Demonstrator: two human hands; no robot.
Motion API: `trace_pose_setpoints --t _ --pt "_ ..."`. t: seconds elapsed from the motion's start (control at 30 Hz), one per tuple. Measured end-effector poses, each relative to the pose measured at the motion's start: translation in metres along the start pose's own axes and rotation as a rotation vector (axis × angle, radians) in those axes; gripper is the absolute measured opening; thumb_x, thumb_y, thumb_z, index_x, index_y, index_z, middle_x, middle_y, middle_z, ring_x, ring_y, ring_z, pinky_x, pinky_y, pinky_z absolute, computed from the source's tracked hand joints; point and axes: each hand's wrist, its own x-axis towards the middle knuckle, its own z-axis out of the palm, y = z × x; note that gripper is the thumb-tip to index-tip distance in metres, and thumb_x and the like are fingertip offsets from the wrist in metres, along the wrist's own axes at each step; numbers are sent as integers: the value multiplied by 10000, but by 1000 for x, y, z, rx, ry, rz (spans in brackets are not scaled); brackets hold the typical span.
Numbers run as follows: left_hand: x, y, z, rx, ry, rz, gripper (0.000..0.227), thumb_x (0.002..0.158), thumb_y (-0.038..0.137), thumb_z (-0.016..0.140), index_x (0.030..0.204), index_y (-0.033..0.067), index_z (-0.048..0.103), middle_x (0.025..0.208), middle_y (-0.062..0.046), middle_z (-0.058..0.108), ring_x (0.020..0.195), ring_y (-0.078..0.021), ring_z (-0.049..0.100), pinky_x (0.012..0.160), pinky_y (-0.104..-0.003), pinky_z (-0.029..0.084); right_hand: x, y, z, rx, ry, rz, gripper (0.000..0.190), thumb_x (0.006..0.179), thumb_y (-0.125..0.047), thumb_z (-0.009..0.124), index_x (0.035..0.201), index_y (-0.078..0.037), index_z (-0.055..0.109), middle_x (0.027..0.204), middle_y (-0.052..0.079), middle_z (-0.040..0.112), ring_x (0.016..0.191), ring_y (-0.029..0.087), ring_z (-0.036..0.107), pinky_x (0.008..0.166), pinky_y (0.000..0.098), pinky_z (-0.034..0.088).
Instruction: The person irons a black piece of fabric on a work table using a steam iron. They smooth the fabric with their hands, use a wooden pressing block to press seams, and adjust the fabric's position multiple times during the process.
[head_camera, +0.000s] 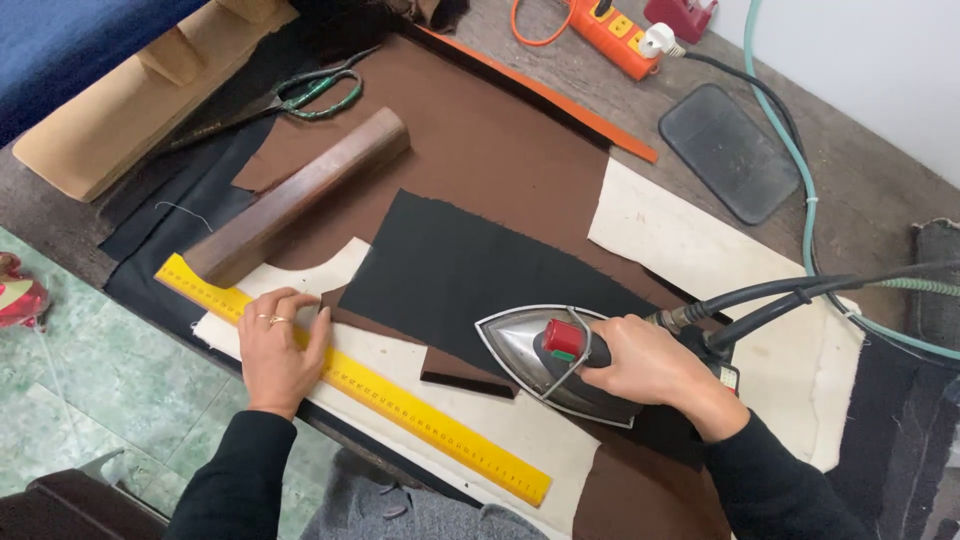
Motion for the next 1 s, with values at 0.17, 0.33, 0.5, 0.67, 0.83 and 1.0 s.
trace_pose_setpoints --t 0.17,0.33,0.5,0.67,0.83,1.0 --pt "-3 -12 14 37 21 15 178 897 367 674 834 227 584 951 54 529 986 -180 547 887 -334 389 -3 -4 -3 -3 0 -8 289 804 -274 669 949 -29 717 829 192 746 697 318 734 608 398 597" --pt "1 -18 7 1 97 3 183 882 308 697 802 216 561 925 44 535 962 -191 544 904 -351 381 -3 -10 -4 -16 22 9 244 797 -242 677 911 -30 718 739 164 736 593 274 707 558 359 561" --pt "34 -19 -28 119 300 1 458 788 112 772 1200 115 572 1297 -90 480 1222 -296 402 1041 -444 253 2 -10 -1 -33 36 55 215 773 -214 708 890 -34 727 709 126 738 570 221 700 551 309 546" --pt "81 -50 -46 96 95 -51 560 809 213 754 1310 53 560 1272 -184 517 1179 -377 451 959 -494 373 10 7 9 -147 70 41 203 733 -352 657 898 -243 703 782 -8 740 782 235 677 675 297 468" --pt "121 -43 -76 71 -402 -200 605 807 306 732 1335 76 548 1220 -146 588 1103 -309 541 846 -410 496 8 4 9 -155 40 92 195 734 -329 648 908 -261 706 730 -17 696 684 220 625 644 291 453" --pt "153 -51 -89 225 -430 -19 556 799 248 742 1305 108 558 1143 -149 574 1003 -349 531 767 -479 505 7 1 6 -162 45 101 194 730 -335 640 900 -268 706 742 -19 710 713 222 634 662 277 463"
